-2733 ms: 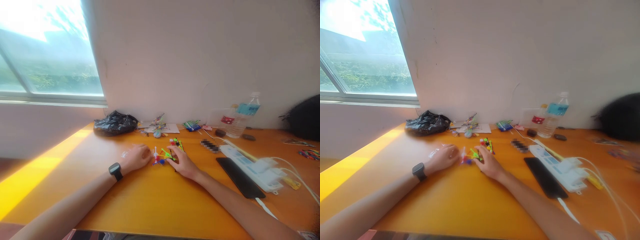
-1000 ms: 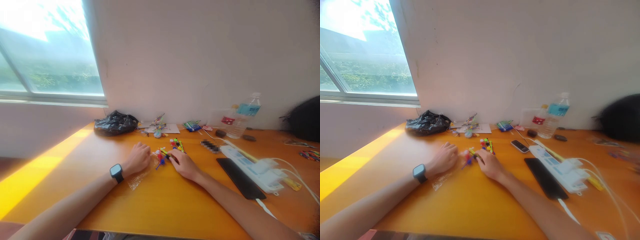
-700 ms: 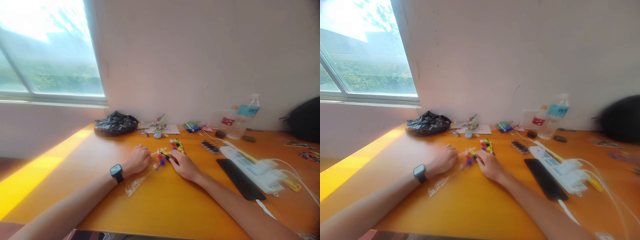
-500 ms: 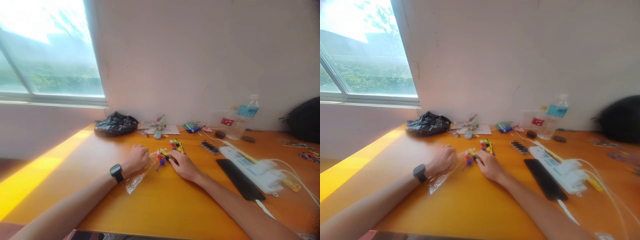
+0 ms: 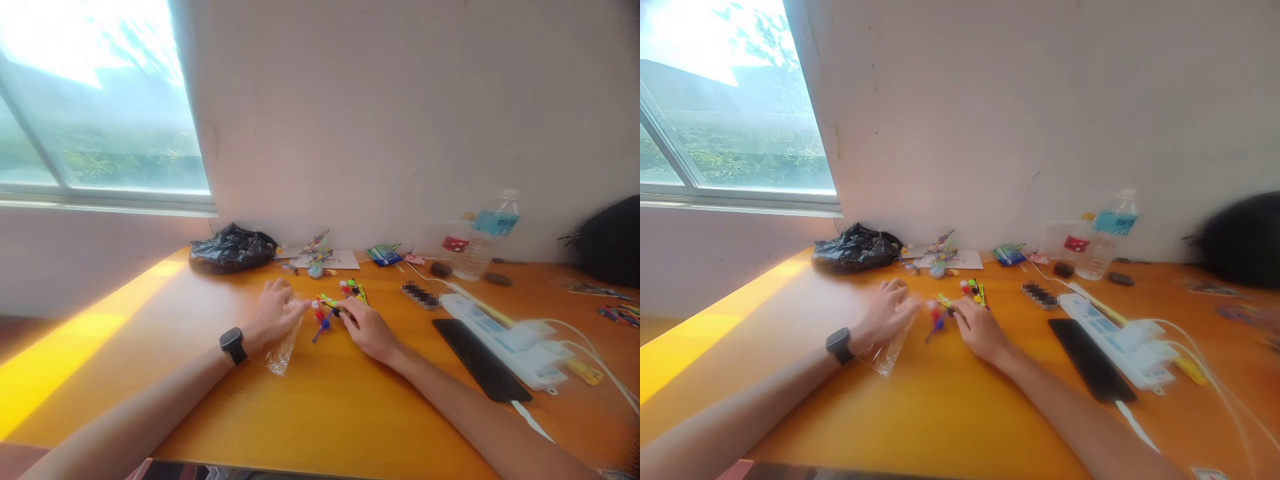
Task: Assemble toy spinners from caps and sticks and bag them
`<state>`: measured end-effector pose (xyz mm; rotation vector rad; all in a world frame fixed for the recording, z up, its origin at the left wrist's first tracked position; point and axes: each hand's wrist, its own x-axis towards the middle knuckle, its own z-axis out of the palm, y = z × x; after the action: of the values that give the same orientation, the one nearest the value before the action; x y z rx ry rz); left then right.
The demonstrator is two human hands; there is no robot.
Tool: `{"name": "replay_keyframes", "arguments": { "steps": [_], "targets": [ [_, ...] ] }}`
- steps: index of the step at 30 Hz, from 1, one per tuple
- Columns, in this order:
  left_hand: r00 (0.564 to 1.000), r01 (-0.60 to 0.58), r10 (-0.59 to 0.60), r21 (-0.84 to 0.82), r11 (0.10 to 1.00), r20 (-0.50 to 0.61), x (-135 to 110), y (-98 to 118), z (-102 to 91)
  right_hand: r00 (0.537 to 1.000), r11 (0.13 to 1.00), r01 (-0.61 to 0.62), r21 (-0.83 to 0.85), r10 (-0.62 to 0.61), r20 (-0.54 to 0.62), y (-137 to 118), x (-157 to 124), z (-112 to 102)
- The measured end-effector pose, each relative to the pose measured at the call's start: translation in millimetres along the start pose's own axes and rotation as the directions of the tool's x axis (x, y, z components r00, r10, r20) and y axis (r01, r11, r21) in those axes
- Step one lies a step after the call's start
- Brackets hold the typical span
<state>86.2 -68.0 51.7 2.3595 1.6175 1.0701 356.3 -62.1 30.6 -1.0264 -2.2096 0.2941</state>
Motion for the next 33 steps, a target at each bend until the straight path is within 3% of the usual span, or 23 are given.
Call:
{"name": "replay_keyframes", "arguments": {
  "steps": [4,8,14,20,33],
  "targets": [
    [0.992,-0.013,0.008,-0.040,0.999,-0.123,-1,3,-1.0,0.998,1.000,-0.004,0.027,0.005,-0.065,-1,1,-1],
    [0.985,-0.085,0.066,-0.113,0.990,-0.161,0,2,-1.0,0.992,0.998,0.015,0.063,-0.007,-0.128,-2,2,-2],
    [0.971,-0.237,0.218,-0.278,0.931,-0.098,-2,-2,3.5,0.977,0.986,0.053,0.158,-0.019,-0.213,-5,3,0],
    [0.951,-0.303,0.307,-0.337,0.892,-0.042,-4,-4,6.5,0.945,0.981,0.061,0.185,0.003,-0.326,-7,6,-3],
    [0.896,-0.367,0.438,-0.429,0.825,0.074,-11,7,3.2,0.889,0.984,0.178,0.025,-0.150,-0.432,-8,4,-5]
  ]
}}
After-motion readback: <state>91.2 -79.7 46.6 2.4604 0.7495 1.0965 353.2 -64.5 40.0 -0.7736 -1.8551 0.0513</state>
